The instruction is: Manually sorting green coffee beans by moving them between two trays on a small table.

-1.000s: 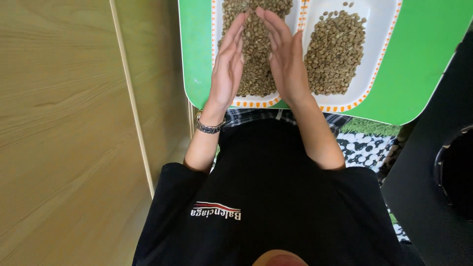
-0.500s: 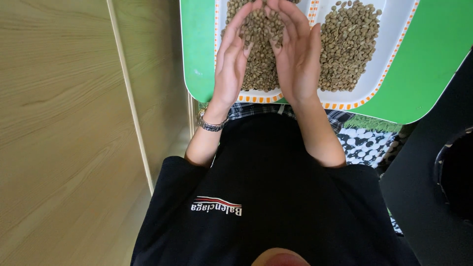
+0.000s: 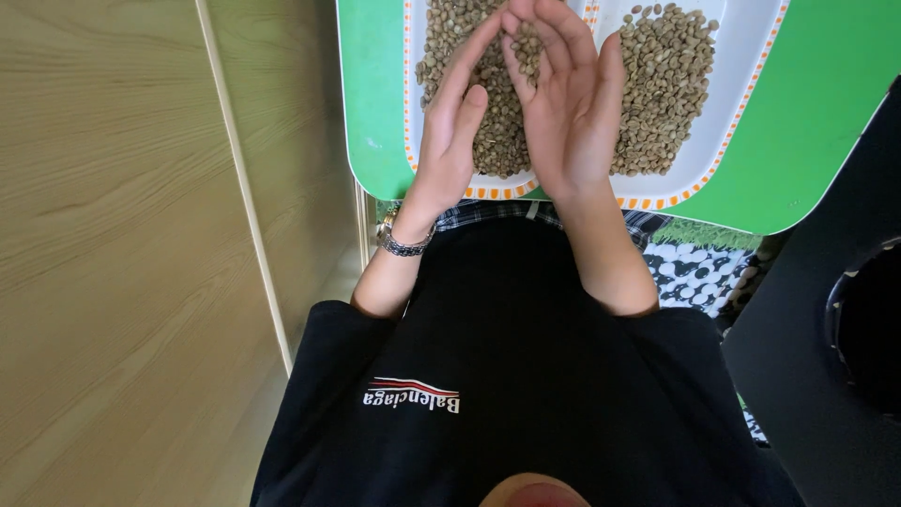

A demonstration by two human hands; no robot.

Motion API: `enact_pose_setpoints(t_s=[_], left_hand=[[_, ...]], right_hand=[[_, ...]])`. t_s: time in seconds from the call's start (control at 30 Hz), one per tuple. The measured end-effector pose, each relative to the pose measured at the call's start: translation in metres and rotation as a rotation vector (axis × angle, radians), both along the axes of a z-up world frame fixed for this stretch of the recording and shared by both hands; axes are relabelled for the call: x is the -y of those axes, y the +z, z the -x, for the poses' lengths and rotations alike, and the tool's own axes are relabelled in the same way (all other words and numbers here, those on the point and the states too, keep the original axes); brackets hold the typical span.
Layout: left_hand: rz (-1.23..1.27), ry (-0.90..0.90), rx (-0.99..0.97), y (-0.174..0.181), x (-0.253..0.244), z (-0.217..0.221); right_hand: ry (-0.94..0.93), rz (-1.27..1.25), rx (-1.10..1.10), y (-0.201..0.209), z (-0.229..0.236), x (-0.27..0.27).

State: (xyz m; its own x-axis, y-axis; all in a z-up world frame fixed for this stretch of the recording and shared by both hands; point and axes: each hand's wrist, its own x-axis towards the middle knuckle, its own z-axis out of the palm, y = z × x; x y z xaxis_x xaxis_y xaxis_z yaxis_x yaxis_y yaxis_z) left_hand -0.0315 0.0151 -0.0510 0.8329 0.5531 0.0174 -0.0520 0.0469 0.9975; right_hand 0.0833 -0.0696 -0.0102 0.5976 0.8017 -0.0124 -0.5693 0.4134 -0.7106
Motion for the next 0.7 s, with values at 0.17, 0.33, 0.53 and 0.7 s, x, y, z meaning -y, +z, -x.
enact_pose_setpoints(t_s=[0.17, 0.33, 0.53, 0.7], left_hand=[[-0.126, 0.001, -0.051, 0.007, -0.001, 0.0], [-0.053, -0.007, -0.007, 0.01, 0.0, -0.002], [0.526, 0.073, 0.281, 0.001, 0.011, -0.015], [0.828, 0.204, 0.642, 0.007, 0.021, -0.032]], right_hand=[[0.01, -0.049, -0.033, 0.003, -0.003, 0.001], [0.008, -0.075, -0.022, 0.005, -0.004, 0.0], [-0.017, -0.047, 0.075, 0.006, 0.007, -0.008], [-0.083, -0.034, 0.16, 0.004, 0.024, -0.015]])
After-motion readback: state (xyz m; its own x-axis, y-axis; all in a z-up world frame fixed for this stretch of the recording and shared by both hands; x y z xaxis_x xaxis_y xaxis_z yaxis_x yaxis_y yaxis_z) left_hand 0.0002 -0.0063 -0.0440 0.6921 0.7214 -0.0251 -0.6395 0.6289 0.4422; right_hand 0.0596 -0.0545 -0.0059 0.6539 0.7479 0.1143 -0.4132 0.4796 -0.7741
